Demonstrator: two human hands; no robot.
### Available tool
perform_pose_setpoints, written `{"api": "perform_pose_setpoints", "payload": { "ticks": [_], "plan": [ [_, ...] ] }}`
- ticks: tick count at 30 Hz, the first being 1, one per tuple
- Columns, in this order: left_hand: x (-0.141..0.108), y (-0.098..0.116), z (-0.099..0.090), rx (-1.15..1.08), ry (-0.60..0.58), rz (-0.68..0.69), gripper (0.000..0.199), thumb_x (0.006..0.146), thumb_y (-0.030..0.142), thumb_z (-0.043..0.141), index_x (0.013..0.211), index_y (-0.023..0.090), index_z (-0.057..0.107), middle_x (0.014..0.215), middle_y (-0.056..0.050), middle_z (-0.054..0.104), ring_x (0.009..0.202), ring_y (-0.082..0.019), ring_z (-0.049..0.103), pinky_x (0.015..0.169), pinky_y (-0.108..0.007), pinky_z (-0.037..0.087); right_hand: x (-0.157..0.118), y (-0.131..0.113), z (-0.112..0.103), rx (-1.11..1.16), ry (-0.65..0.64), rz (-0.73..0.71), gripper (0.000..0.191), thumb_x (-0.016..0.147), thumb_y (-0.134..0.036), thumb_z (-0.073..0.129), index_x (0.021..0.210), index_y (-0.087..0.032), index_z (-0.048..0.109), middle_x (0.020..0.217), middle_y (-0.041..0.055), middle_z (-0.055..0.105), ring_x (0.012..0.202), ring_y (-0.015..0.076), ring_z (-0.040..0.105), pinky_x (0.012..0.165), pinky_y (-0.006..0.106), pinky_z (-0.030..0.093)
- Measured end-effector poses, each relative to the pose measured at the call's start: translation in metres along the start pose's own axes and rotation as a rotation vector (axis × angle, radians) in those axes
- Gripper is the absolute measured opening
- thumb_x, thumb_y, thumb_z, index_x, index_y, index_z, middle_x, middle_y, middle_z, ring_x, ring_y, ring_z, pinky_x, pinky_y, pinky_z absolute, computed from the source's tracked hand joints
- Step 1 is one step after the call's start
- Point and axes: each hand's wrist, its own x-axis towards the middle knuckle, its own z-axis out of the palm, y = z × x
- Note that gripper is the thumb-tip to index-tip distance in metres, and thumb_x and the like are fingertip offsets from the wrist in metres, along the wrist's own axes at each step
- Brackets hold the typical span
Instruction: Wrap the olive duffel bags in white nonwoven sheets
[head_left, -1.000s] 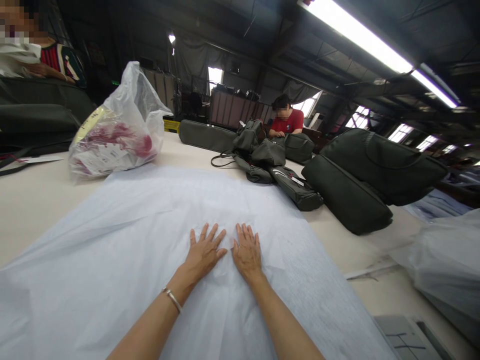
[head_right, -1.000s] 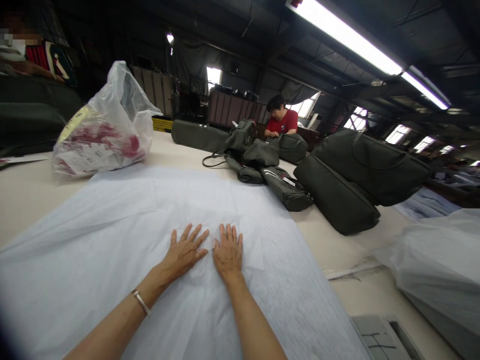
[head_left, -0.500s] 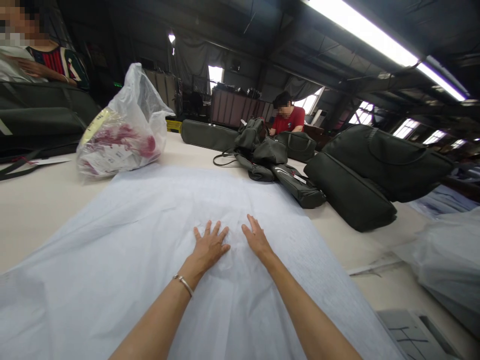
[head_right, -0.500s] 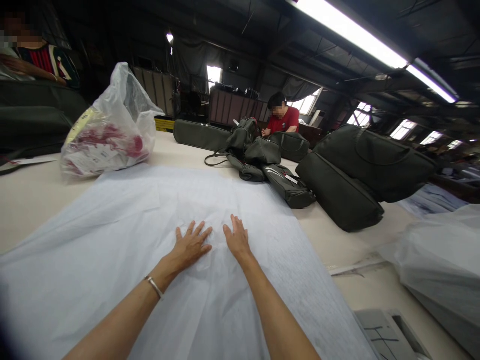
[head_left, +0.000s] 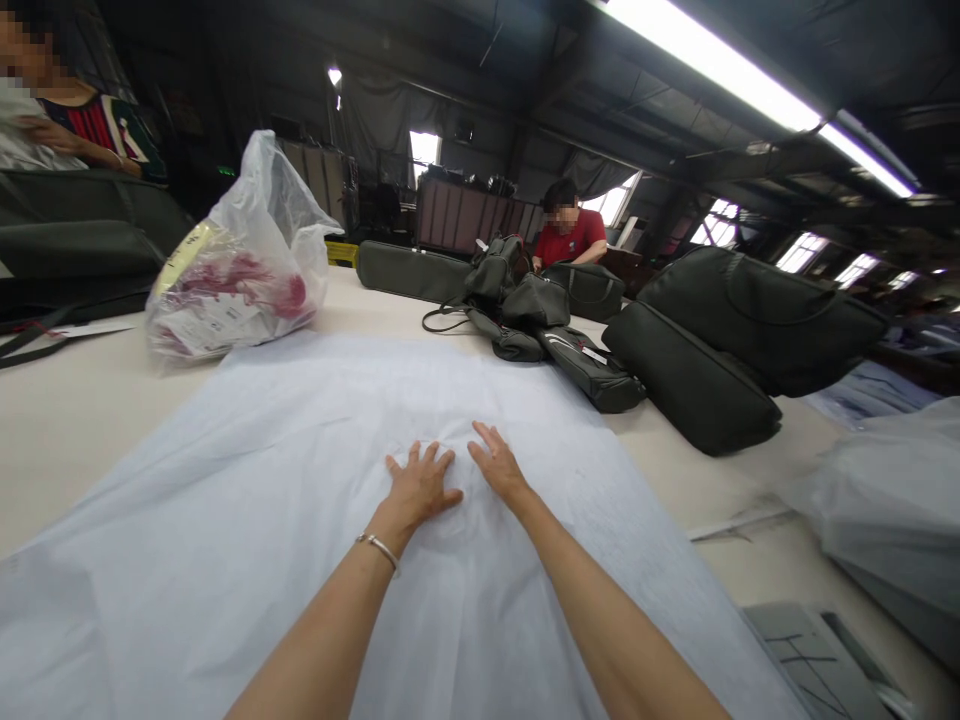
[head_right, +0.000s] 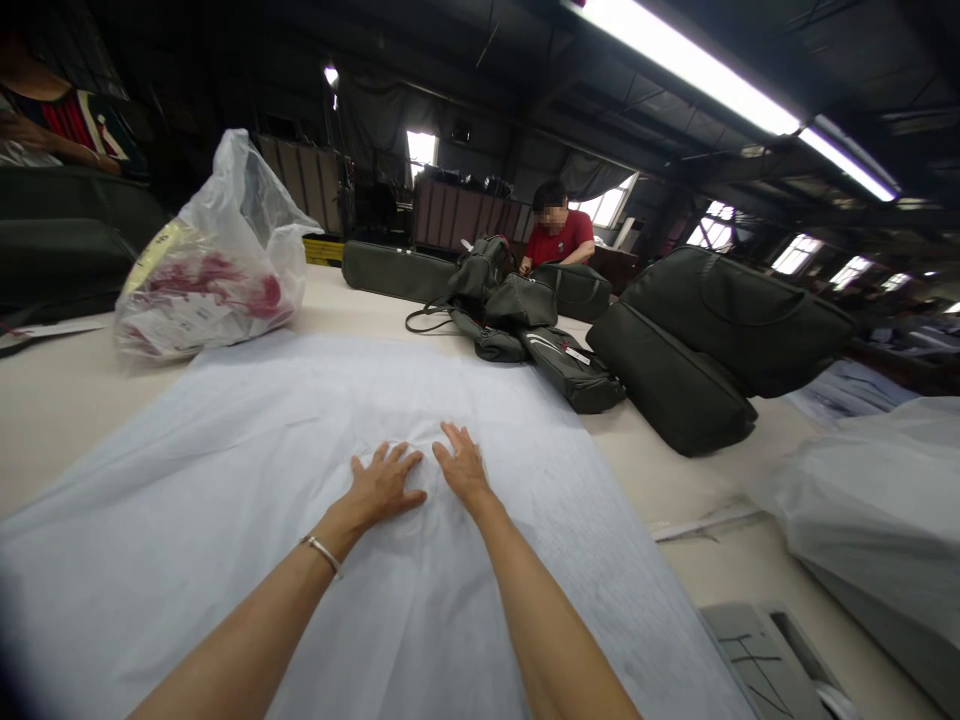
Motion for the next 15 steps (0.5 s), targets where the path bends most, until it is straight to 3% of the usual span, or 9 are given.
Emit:
{"api": "perform_pose_setpoints", "payload": {
  "ticks": [2, 5, 7, 10, 11, 13, 15],
  "plan": [
    [0.0, 0.001, -0.002, -0.004, -0.003, -0.01, 0.07, 0.078, 0.053, 0.059, 0.143, 0.033, 0.042, 0.158, -0.011, 0.032, 0.143, -0.043, 0.023, 0.1, -0.081, 0.02, -0.031, -0.004, -0.024, 0.156, 0.096, -0.037, 0.048, 0.096, -0.038, 0.042, 0.139, -0.019, 0.052, 0.146, 0.006, 0.051, 0.14, 0.0197, 0.039, 0.115, 0.037, 0.032],
    [0.0, 0.003, -0.004, -0.006, -0.018, -0.017, 0.072, 0.078, 0.055, 0.06, 0.143, 0.033, 0.041, 0.158, -0.01, 0.032, 0.143, -0.042, 0.022, 0.1, -0.081, 0.02, -0.118, 0.022, -0.074, 0.307, 0.22, -0.066, 0.038, 0.09, -0.047, 0.051, 0.112, -0.023, 0.071, 0.123, 0.0052, 0.069, 0.118, 0.0224, 0.061, 0.106, 0.035, 0.044],
    [0.0, 0.004, -0.006, -0.013, -0.035, -0.012, 0.072, 0.078, 0.056, 0.059, 0.143, 0.033, 0.041, 0.158, -0.01, 0.031, 0.144, -0.042, 0.021, 0.1, -0.081, 0.02, -0.191, 0.062, -0.12, 0.223, 0.367, 0.107, 0.036, 0.083, -0.054, 0.058, 0.096, -0.025, 0.075, 0.107, 0.0062, 0.074, 0.104, 0.0261, 0.067, 0.098, 0.036, 0.05],
    [0.0, 0.004, -0.008, -0.018, -0.044, -0.004, 0.069, 0.081, 0.056, 0.056, 0.143, 0.032, 0.041, 0.159, -0.011, 0.028, 0.144, -0.043, 0.018, 0.099, -0.082, 0.018, -0.297, 0.132, -0.201, -0.013, 0.672, 0.545, 0.038, 0.068, -0.061, 0.064, 0.084, -0.029, 0.076, 0.091, 0.007, 0.076, 0.089, 0.0301, 0.07, 0.079, 0.037, 0.055],
    [0.001, 0.004, -0.008, -0.008, -0.033, -0.005, 0.068, 0.081, 0.057, 0.054, 0.143, 0.032, 0.041, 0.159, -0.011, 0.029, 0.144, -0.042, 0.019, 0.099, -0.082, 0.018, -0.326, 0.153, -0.226, -0.058, 0.71, 0.644, 0.037, 0.064, -0.061, 0.066, 0.08, -0.029, 0.075, 0.087, 0.0076, 0.076, 0.085, 0.0305, 0.07, 0.074, 0.037, 0.055],
    [0.003, 0.003, -0.007, 0.007, -0.038, 0.003, 0.069, 0.082, 0.06, 0.052, 0.144, 0.031, 0.04, 0.158, -0.012, 0.029, 0.142, -0.043, 0.021, 0.099, -0.081, 0.02, -0.373, 0.185, -0.261, -0.033, 0.684, 0.775, 0.036, 0.059, -0.059, 0.069, 0.075, -0.028, 0.076, 0.084, 0.0098, 0.076, 0.082, 0.0312, 0.071, 0.07, 0.037, 0.055],
    [0.006, 0.001, -0.005, 0.024, -0.034, 0.016, 0.07, 0.085, 0.063, 0.047, 0.145, 0.029, 0.039, 0.158, -0.012, 0.03, 0.141, -0.044, 0.022, 0.099, -0.079, 0.02, -0.401, 0.207, -0.273, 0.098, 0.577, 0.832, 0.036, 0.058, -0.058, 0.072, 0.076, -0.026, 0.077, 0.093, 0.0125, 0.076, 0.091, 0.0313, 0.07, 0.075, 0.039, 0.056]
  ]
}}
